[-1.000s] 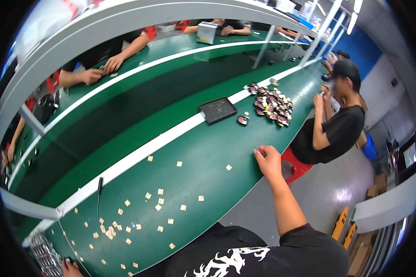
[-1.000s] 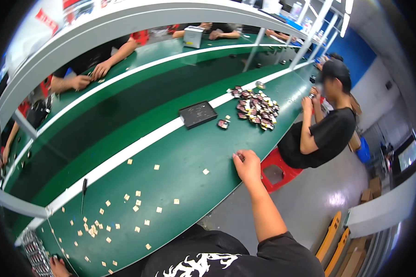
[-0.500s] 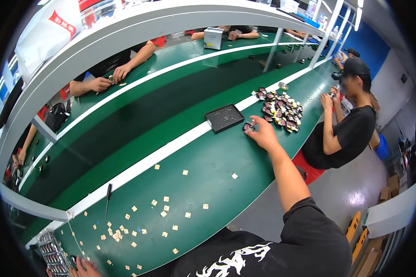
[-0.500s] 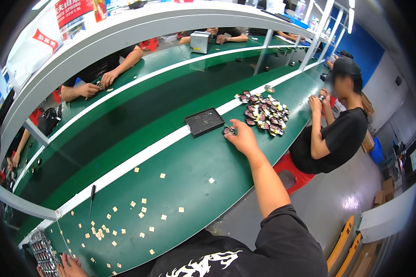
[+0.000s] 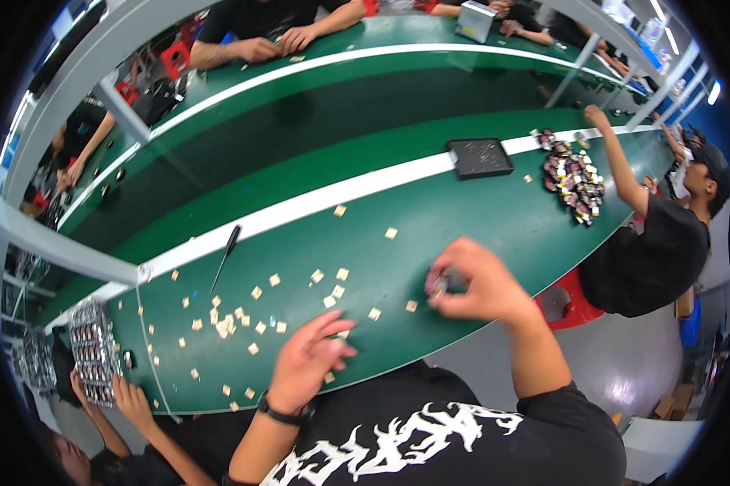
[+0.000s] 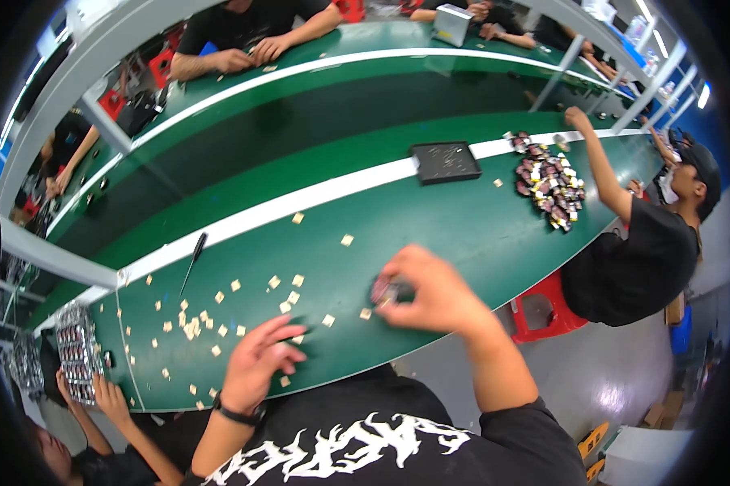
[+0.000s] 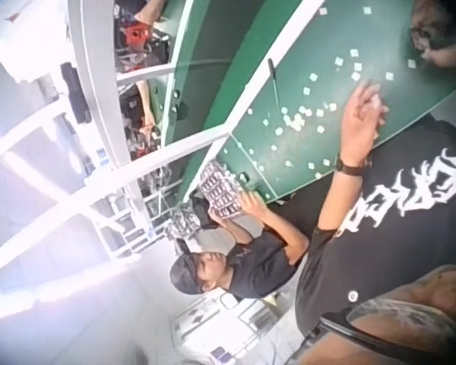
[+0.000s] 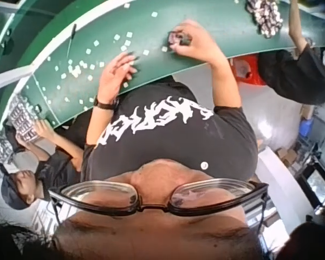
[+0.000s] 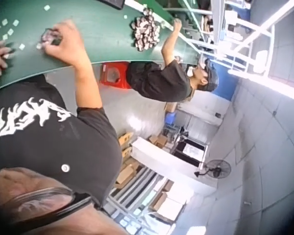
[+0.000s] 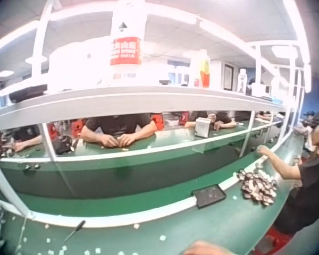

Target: The recorder is assembling small electronic components at a workbench, involving peeling stickers and attaching small parts with tweezers.

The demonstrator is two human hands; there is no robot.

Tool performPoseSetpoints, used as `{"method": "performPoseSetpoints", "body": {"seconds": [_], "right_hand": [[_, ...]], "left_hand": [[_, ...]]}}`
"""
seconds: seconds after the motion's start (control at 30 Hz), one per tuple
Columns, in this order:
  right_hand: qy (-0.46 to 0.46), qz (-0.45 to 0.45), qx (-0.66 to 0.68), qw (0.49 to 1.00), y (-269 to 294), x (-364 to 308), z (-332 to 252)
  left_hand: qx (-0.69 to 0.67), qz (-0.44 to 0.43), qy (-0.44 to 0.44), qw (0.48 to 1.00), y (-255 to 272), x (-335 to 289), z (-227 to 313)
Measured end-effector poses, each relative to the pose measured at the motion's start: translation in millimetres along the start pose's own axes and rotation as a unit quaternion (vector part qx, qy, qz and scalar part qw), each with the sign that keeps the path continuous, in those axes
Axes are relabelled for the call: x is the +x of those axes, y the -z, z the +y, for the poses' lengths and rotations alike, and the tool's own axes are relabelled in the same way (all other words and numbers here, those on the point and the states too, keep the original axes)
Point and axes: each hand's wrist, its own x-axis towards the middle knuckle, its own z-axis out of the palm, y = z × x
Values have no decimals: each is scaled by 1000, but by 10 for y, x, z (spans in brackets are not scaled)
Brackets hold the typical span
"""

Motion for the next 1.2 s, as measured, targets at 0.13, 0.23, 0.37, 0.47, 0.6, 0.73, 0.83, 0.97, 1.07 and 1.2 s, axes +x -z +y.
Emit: {"method": "performPoseSetpoints", "body": {"seconds": [0.13,0.23,0.37,0.47,0.6,0.73,0.83,0.97,1.07,1.2], "right_hand": [[74,-102,40,991,-651,-27,-422],[75,-94,71,990,-821,16,-508],[-16,-63,79,995,-853,-70,-558],[17,-32,48,998,-1000,-174,-558],[62,18,-57,996,-1234,-227,-661],[59,23,-122,990,-1336,-189,-781],[51,32,-152,987,-1377,-178,-821],[34,18,-167,985,-1422,-171,-836],[27,13,-158,987,-1448,-159,-825],[9,17,-103,994,-1485,-175,-735]], "left_hand": [[-81,-95,64,990,-158,180,-79],[-59,-80,35,994,-2,110,-199],[-59,-4,33,998,154,5,-253],[-61,47,29,997,165,-30,-297],[-82,88,16,993,145,-19,-342],[-46,94,-2,995,122,-12,-390],[-36,95,-8,995,138,-14,-418],[-75,88,-12,993,163,-21,-359],[-88,70,14,994,228,-34,-329],[-131,66,17,989,247,-47,-325]]}}
